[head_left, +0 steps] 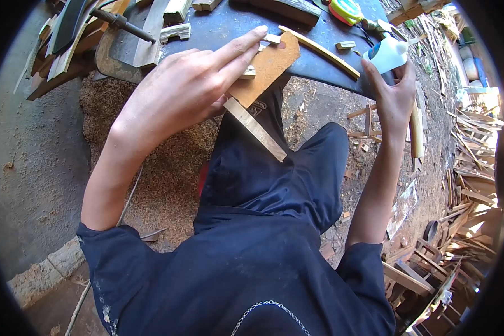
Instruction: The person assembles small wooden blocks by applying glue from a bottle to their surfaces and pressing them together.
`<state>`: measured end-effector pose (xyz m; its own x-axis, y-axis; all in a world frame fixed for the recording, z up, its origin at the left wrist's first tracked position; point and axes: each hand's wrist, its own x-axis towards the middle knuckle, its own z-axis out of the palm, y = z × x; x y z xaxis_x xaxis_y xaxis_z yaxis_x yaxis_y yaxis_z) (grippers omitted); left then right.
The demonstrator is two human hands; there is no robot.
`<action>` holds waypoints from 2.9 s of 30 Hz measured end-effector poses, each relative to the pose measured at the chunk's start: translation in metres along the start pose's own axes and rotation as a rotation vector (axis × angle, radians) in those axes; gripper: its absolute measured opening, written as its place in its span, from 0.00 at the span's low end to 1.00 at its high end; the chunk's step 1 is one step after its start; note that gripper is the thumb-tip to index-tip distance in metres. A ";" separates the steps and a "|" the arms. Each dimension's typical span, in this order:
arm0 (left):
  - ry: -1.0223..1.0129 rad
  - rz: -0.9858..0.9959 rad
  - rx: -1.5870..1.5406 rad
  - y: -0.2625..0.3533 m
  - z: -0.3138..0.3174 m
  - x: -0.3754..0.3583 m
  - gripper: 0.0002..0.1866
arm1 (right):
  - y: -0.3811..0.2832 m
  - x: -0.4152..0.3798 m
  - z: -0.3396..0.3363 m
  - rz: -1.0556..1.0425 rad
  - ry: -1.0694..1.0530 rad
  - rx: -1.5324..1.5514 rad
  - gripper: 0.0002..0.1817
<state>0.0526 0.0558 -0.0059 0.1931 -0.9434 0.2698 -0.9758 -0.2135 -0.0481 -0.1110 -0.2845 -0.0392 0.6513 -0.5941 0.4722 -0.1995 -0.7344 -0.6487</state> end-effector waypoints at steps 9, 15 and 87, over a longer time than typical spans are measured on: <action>0.018 0.012 0.007 -0.001 0.001 -0.001 0.44 | -0.083 -0.019 0.015 -0.437 0.106 0.069 0.10; 0.000 0.003 0.020 -0.001 -0.002 0.000 0.41 | -0.118 -0.005 0.046 -0.442 -0.273 0.067 0.10; 0.094 -0.033 -0.001 -0.003 0.015 -0.012 0.36 | -0.107 0.022 0.060 -0.024 -0.673 0.278 0.31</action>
<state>0.0545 0.0642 -0.0236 0.2147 -0.9077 0.3604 -0.9691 -0.2438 -0.0365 -0.0313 -0.1988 0.0048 0.9801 -0.1827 0.0773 -0.0442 -0.5809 -0.8127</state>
